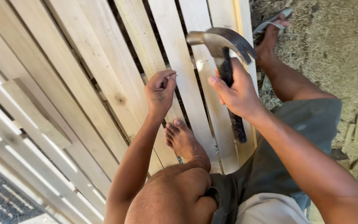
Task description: The person hammers nails into wooden slats with a hammer, picking nails from a wooden box.
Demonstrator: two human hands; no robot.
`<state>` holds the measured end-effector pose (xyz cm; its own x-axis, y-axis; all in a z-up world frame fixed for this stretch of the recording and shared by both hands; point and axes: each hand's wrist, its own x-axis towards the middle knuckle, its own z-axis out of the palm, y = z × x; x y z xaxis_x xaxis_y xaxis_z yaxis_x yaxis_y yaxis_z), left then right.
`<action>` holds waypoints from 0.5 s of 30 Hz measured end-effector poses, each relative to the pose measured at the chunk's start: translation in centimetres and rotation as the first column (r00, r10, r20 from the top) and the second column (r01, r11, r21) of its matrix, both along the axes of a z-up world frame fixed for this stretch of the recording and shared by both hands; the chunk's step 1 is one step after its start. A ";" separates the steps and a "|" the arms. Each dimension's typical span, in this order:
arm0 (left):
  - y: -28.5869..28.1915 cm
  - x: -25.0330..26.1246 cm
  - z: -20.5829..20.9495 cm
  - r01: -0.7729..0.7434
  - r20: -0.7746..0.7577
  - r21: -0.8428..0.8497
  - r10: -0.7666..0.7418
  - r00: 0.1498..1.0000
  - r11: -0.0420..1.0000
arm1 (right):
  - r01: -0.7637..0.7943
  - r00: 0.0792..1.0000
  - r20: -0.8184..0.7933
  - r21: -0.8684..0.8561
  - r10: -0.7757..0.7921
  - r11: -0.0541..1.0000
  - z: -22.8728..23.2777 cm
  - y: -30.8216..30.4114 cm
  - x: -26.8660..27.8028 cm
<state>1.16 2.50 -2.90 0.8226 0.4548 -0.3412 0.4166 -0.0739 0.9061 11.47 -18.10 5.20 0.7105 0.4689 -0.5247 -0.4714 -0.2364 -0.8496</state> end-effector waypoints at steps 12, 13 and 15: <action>0.0 0.8 -2.2 0.155 -0.005 0.223 -0.158 0.987 0.962 | 0.162 0.972 -0.164 -0.065 -0.170 0.985 -1.2 -3.2 -6.1; 0.0 0.5 -2.1 0.132 0.004 0.137 -0.134 0.991 0.982 | 0.158 0.971 -0.172 -0.058 -0.165 0.986 -1.1 -3.3 -6.3; -0.1 0.4 -2.0 0.086 0.022 -0.035 -0.085 0.996 0.996 | 0.141 0.973 -0.177 -0.062 -0.150 0.988 -1.2 -3.3 -6.3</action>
<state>1.53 2.42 -4.87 0.8649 0.3701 -0.3392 0.3920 -0.0757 0.9169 5.21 -21.44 4.03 0.6605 0.3385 -0.6702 -0.6486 -0.1924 -0.7364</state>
